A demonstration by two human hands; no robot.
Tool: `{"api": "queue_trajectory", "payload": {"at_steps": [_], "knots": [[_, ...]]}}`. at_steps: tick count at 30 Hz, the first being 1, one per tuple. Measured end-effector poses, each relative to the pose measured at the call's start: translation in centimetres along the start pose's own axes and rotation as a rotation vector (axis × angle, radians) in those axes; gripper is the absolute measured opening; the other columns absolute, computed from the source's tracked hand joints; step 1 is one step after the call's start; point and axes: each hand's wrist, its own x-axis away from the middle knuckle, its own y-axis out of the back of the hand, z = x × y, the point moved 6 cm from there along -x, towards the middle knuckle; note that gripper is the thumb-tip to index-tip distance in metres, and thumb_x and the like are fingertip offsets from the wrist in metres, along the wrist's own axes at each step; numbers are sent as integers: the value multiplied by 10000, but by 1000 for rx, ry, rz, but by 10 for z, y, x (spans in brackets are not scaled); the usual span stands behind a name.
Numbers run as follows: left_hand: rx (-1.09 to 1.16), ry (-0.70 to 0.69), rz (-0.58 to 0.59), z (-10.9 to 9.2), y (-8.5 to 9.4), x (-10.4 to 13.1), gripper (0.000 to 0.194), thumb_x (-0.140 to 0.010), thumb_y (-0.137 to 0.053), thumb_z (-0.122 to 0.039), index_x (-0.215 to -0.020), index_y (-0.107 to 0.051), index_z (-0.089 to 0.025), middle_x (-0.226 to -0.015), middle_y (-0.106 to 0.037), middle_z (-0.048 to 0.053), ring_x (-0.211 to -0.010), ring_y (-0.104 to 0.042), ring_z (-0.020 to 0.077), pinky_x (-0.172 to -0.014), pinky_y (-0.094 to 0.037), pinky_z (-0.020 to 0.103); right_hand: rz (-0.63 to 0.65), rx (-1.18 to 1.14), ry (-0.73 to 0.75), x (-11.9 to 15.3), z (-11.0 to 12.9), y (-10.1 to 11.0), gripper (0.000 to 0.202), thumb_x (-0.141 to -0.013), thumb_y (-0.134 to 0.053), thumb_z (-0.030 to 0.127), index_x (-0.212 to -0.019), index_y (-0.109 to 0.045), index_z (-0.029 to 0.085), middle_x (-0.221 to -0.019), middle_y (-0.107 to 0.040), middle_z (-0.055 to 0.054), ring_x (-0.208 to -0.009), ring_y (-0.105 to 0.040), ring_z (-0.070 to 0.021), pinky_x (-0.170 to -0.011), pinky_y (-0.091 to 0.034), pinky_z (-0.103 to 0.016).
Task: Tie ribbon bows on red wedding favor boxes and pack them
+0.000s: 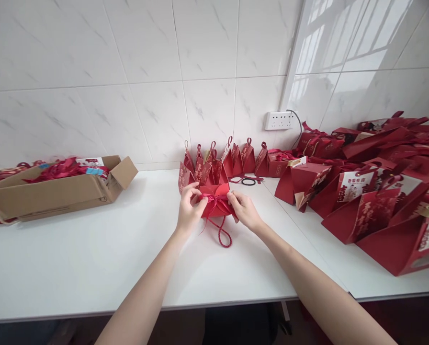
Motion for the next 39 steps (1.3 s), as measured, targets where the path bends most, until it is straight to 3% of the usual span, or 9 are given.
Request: {"api": "queue_trajectory", "payload": {"at_steps": [4,7,12,17,23,27,34,39], "knots": [[-206,-113,-122,-8,5,3,104,-735,-578,-201,-742,-475,-211,-989,-529,55,-1002,-536,192,-830,-473,316,-2,-7,-5,1,1,0,444,-895,-346,578,-624,-338,225,-432,-369,86,-305,-404,-88,-382,-336,-228],[-218,-44,-150,-4,8,5,89,-759,-562,-223,-781,-476,-216,-804,-525,9,-747,-546,147,-686,-463,271,1,-13,-12,1,1,-1,439,-891,-355,569,-615,-336,227,-463,-372,77,-315,-408,-89,-350,-311,-227],[-55,23,22,-2,1,4,118,-773,-550,-260,-875,-527,-207,-816,-601,17,-770,-605,153,-705,-472,270,-3,-15,-19,1,1,0,424,-904,-354,541,-622,-332,226,-423,-364,88,-304,-392,-84,-383,-334,-225],[18,6,195,-7,-2,-2,76,-724,-574,-266,-740,-571,-192,-728,-595,11,-682,-585,148,-649,-470,270,3,-28,-33,1,-1,1,427,-904,-357,549,-626,-329,227,-387,-363,96,-296,-395,-88,-385,-329,-217],[125,64,279,-5,-1,-4,142,-671,-589,-311,-707,-640,-185,-708,-609,34,-630,-519,151,-596,-425,284,6,-15,-16,1,0,2,413,-919,-349,522,-626,-316,232,-359,-364,101,-279,-409,-96,-408,-345,-226],[91,105,207,-2,1,-4,221,-683,-625,-400,-665,-614,-179,-662,-588,25,-595,-493,137,-572,-411,273,-12,16,0,1,1,2,395,-922,-359,498,-633,-323,231,-346,-356,109,-269,-423,-101,-448,-369,-233],[109,168,88,4,5,-6,240,-684,-671,-393,-754,-604,-174,-632,-559,-7,-591,-515,118,-578,-437,248,-6,61,31,3,2,1,373,-933,-344,459,-636,-316,234,-352,-382,110,-273,-441,-108,-484,-390,-244],[137,204,28,9,6,-7,266,-631,-699,-332,-781,-540,-179,-727,-577,-1,-639,-541,116,-586,-442,238,-6,53,28,4,1,1,364,-936,-340,456,-646,-320,237,-358,-392,109,-277,-443,-111,-481,-390,-246]]}}
